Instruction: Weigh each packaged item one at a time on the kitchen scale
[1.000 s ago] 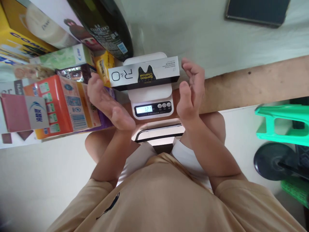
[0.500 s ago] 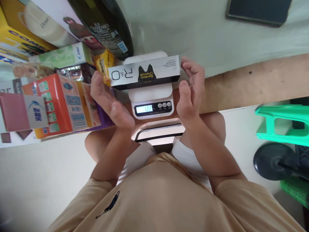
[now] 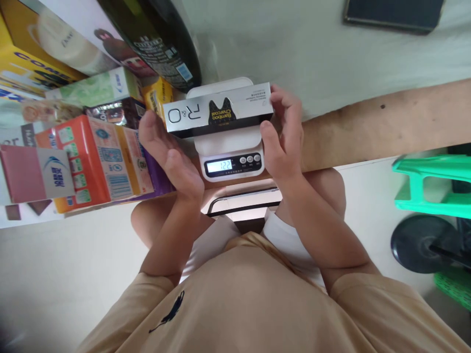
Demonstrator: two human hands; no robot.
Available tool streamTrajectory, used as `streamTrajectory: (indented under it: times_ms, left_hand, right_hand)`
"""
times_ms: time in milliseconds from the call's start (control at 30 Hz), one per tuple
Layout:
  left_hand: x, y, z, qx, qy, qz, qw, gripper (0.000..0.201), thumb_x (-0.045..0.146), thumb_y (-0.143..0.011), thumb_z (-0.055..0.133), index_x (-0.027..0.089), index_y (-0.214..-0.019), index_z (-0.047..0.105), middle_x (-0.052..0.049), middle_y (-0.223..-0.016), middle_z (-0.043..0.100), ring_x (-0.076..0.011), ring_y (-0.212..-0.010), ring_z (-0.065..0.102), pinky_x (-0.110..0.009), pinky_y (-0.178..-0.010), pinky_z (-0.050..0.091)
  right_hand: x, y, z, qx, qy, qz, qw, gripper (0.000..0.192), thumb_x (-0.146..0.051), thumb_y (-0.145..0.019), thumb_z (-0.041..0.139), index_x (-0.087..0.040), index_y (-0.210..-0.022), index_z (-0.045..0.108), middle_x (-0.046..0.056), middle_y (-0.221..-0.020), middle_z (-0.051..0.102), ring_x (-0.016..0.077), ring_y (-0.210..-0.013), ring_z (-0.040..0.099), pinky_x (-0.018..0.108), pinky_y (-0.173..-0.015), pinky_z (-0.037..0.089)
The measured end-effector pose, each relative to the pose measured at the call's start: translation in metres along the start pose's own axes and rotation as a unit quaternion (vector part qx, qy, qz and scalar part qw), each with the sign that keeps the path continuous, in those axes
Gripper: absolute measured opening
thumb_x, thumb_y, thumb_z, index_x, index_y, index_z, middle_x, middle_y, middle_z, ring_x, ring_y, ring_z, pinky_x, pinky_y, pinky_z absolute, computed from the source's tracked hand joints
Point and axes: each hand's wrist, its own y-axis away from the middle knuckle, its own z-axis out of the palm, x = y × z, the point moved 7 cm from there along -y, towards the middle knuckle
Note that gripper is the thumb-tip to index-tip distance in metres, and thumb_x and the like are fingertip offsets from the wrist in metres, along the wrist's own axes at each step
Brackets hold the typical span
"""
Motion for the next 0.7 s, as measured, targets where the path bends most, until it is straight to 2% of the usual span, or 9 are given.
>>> streamTrajectory:
  times_ms: [100,333,433,567,700]
  left_hand:
    - [-0.005,0.0,0.001,-0.001,0.006,-0.011,1.0,0.063,0.071,-0.1,0.04,0.041,-0.156,0.037,0.003,-0.163,0.042,-0.0267,-0.163,0.035,-0.044,-0.141,0.029]
    - [-0.012,0.002,0.006,-0.004,0.007,-0.04,0.999,0.067,0.082,-0.092,0.038,0.054,-0.153,0.033,0.01,-0.161,0.039,-0.029,-0.163,0.036,-0.046,-0.138,0.032]
    - [-0.012,0.003,0.008,-0.01,0.004,-0.047,0.999,0.069,0.081,-0.092,0.039,0.049,-0.153,0.033,0.006,-0.161,0.039,-0.03,-0.16,0.037,-0.047,-0.137,0.035]
    - [-0.014,0.003,0.01,-0.032,-0.003,-0.055,0.998,0.074,0.083,-0.092,0.035,0.04,-0.153,0.029,-0.002,-0.162,0.04,-0.0318,-0.16,0.037,-0.051,-0.137,0.033]
    - [-0.009,0.001,0.01,-0.041,0.013,-0.037,0.998,0.079,0.088,-0.088,0.035,0.047,-0.154,0.026,0.005,-0.166,0.037,-0.0334,-0.163,0.033,-0.055,-0.137,0.031]
  right_hand:
    - [0.0,0.0,0.001,-0.008,-0.019,-0.002,1.0,0.043,-0.051,-0.091,0.059,-0.03,-0.128,0.055,0.008,-0.146,0.063,0.0262,-0.14,0.061,0.052,-0.128,0.047]
    - [0.002,0.0,0.0,-0.015,-0.002,-0.001,1.0,0.042,-0.05,-0.092,0.058,-0.032,-0.129,0.053,0.005,-0.148,0.064,0.0249,-0.143,0.06,0.053,-0.13,0.047]
    - [0.002,-0.001,0.002,-0.028,-0.007,-0.012,1.0,0.041,-0.046,-0.094,0.056,-0.034,-0.132,0.052,0.005,-0.151,0.061,0.023,-0.146,0.058,0.05,-0.132,0.046]
    - [0.004,-0.003,0.004,-0.041,-0.017,-0.018,0.999,0.042,-0.044,-0.092,0.057,-0.034,-0.131,0.049,0.005,-0.144,0.063,0.0237,-0.148,0.057,0.055,-0.131,0.046]
    - [0.004,-0.003,0.003,-0.045,-0.02,-0.013,0.999,0.049,-0.042,-0.085,0.07,-0.033,-0.129,0.051,0.005,-0.143,0.062,0.0248,-0.15,0.056,0.056,-0.131,0.045]
